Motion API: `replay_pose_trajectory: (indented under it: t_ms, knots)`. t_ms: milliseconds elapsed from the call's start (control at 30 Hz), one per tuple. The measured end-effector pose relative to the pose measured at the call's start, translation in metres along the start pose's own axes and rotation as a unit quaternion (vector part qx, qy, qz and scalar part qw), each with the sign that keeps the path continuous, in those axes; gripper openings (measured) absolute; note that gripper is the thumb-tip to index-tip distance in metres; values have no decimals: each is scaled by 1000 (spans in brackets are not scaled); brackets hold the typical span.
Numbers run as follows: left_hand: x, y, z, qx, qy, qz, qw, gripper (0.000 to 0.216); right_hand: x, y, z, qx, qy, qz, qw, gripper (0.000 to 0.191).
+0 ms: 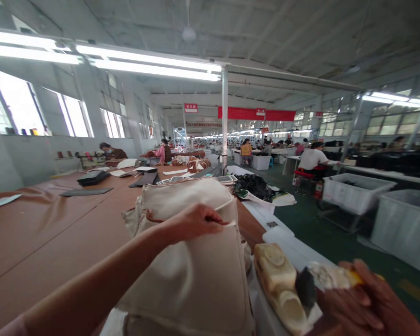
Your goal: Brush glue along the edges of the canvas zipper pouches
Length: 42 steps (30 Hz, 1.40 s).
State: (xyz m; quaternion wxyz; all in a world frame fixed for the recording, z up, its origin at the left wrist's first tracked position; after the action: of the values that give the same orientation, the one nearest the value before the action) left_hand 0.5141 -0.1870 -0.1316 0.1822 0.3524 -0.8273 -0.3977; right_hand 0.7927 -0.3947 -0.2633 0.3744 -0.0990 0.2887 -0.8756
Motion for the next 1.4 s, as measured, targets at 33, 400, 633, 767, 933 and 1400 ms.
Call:
replay_pose_trajectory:
  t_ms: [33, 400, 633, 767, 933, 1400]
  knots:
    - [13, -13, -2, 15, -4, 27, 1000, 38, 3, -11, -1, -34, -25, -12, 999, 37]
    - [89, -80, 25, 179, 22, 28, 983, 29, 41, -65, 9, 6, 68, 8, 998, 32]
    - [95, -86, 15, 160, 18, -16, 987, 23, 59, -93, 5, 111, 152, 86, 978, 30]
    - [97, -95, 15, 210, 8, 1, 978, 22, 59, -111, 2, 190, 218, 131, 948, 27]
    - [99, -95, 20, 210, 3, -12, 978, 18, 55, -103, 25, 196, 265, 88, 940, 25]
    - [157, -89, -48, -257, -274, -215, 902, 25, 44, -80, 30, 169, 196, 72, 963, 27]
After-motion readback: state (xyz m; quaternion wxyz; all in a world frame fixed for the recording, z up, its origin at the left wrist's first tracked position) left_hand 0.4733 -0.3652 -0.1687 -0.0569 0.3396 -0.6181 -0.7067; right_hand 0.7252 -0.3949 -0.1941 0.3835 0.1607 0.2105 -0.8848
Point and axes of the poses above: each hand's wrist, its own x-axis away from the middle knuckle, its own y-axis out of the back of the hand, z = x × y, the point moved 9 cm from there along -x, towards the middle knuckle, and after that the axes turned 5 degrees about y, right-handed, at the moved point
